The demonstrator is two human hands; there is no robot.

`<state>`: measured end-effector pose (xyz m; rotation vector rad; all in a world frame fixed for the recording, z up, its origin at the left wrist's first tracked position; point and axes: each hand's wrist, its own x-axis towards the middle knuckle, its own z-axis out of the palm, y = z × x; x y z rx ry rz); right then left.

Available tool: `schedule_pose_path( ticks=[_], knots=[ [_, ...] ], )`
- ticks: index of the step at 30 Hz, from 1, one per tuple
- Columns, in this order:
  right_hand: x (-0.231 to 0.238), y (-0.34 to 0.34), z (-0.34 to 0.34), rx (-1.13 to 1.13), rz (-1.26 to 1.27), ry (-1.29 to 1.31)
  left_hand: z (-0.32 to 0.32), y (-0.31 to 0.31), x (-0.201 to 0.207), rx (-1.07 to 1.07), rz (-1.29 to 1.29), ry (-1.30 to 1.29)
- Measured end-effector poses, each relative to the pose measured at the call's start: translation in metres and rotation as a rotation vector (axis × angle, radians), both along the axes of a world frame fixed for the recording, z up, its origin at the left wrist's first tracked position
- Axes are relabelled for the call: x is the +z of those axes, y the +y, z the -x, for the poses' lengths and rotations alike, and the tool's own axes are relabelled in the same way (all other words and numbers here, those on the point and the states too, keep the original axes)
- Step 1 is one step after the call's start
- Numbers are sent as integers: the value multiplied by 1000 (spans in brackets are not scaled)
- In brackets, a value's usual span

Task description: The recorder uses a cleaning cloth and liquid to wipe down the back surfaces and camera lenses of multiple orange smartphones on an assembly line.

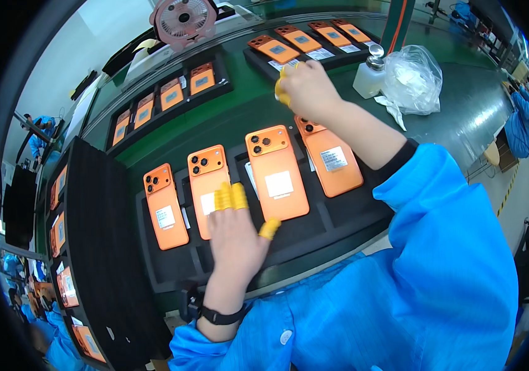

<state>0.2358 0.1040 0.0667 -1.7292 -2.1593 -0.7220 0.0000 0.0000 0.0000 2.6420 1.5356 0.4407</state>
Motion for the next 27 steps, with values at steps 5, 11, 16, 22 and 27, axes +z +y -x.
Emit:
schedule_pose_path(
  ticks=[5, 11, 16, 22, 27],
  knots=[
    [-1, 2, 66, 440, -202, 120, 55, -5, 4, 214, -2, 88],
    [-42, 11, 159, 573, -14, 82, 64, -4, -16, 196, 51, 72],
    [-65, 6, 165, 525, 143, 148, 66, -5, -14, 198, 29, 66],
    [-42, 0, 161, 445, 237, 139, 74, -4, -14, 176, 6, 74],
    [-55, 10, 158, 433, 220, 170, 74, -1, -15, 171, 18, 53]
  ],
)
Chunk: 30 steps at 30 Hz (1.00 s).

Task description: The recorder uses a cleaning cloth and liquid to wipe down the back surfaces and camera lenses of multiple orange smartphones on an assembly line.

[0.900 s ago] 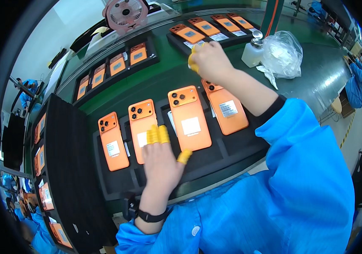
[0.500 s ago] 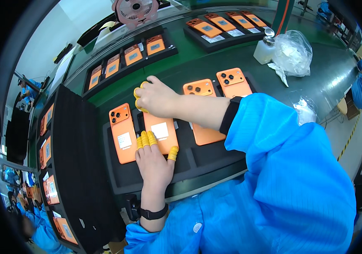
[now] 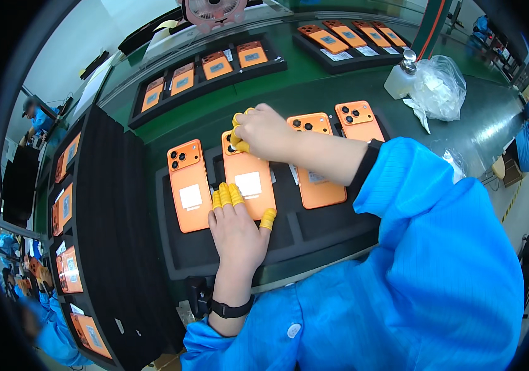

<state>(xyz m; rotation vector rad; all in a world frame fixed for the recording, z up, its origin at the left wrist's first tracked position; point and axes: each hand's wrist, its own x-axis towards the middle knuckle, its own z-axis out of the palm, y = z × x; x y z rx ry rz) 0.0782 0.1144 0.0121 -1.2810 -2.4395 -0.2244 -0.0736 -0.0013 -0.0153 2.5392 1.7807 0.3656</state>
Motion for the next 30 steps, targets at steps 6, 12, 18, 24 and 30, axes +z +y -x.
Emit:
schedule_pose_path(
  ticks=[6, 12, 18, 24, 30],
  knots=[
    [34, 6, -2, -106, -61, -139, 2, -1, 7, 23, 120, 29],
    [-1, 20, 14, 135, -60, 33, 2, -2, 5, 18, 61, -16],
    [18, 16, -10, -115, -76, -128, 2, -1, 4, -2, 41, -32],
    [14, 14, -4, -22, 67, -54, 6, 0, 7, 15, 128, 6],
    [41, 16, 13, 11, -182, -81, 10, 2, 5, 17, 102, -38]
  ],
)
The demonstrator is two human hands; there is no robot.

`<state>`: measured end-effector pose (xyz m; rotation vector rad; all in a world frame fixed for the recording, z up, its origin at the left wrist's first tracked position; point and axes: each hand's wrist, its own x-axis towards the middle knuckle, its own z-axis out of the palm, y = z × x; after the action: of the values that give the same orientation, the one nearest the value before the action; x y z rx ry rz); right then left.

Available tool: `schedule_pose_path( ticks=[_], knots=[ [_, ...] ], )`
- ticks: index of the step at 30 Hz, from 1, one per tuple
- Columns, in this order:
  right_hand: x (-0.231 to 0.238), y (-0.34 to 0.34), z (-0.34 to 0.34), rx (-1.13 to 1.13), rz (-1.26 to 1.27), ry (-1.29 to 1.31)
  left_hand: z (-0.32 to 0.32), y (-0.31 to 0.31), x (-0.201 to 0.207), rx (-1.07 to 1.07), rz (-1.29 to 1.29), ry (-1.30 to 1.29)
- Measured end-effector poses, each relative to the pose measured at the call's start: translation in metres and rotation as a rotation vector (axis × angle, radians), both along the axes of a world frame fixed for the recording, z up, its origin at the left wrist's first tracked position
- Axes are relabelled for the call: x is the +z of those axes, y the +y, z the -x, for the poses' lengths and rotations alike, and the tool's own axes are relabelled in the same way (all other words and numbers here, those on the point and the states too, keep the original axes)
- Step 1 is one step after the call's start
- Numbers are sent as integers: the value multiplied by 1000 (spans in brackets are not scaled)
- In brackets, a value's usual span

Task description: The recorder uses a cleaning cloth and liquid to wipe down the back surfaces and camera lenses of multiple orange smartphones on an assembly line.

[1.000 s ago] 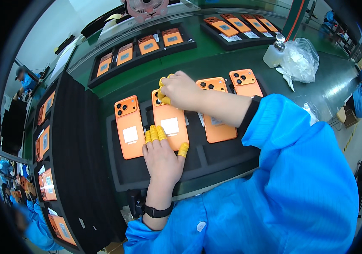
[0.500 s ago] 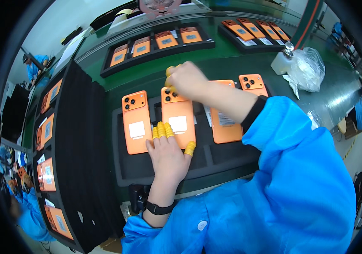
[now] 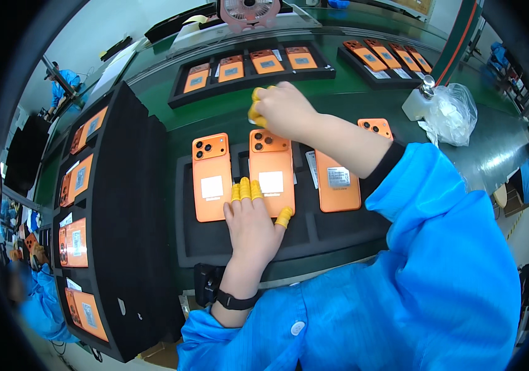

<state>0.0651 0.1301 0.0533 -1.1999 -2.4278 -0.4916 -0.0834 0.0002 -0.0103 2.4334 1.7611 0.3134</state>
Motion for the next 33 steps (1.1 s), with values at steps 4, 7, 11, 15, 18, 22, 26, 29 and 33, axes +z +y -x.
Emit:
schedule_pose_path(
  ticks=[4, 7, 11, 15, 18, 22, 26, 29, 33],
  knots=[
    [2, 23, 44, 133, -158, 105, 36, 12, 2, 104, -266, -81],
    [-17, 31, 83, 95, -30, -2, 60, 29, -15, 202, -279, -20],
    [-41, 35, 99, 138, 44, 40, 56, 26, -10, 205, -132, -81],
    [-42, 39, 107, 96, 108, 1, 59, 27, -9, 217, -92, -65],
    [-35, 47, 100, 69, 175, -22, 61, 28, -13, 232, -163, -70],
    [-31, 39, 88, 165, 101, 35, 59, 30, -14, 221, -137, -74],
    [-46, 27, 109, 150, 163, -24, 61, 30, -15, 224, -229, -92],
    [-36, 30, 91, 127, 183, -48, 57, 30, -3, 232, -83, -106],
    [-9, 20, 42, 70, 170, -165, 56, 29, -8, 253, -76, -119]
  ],
)
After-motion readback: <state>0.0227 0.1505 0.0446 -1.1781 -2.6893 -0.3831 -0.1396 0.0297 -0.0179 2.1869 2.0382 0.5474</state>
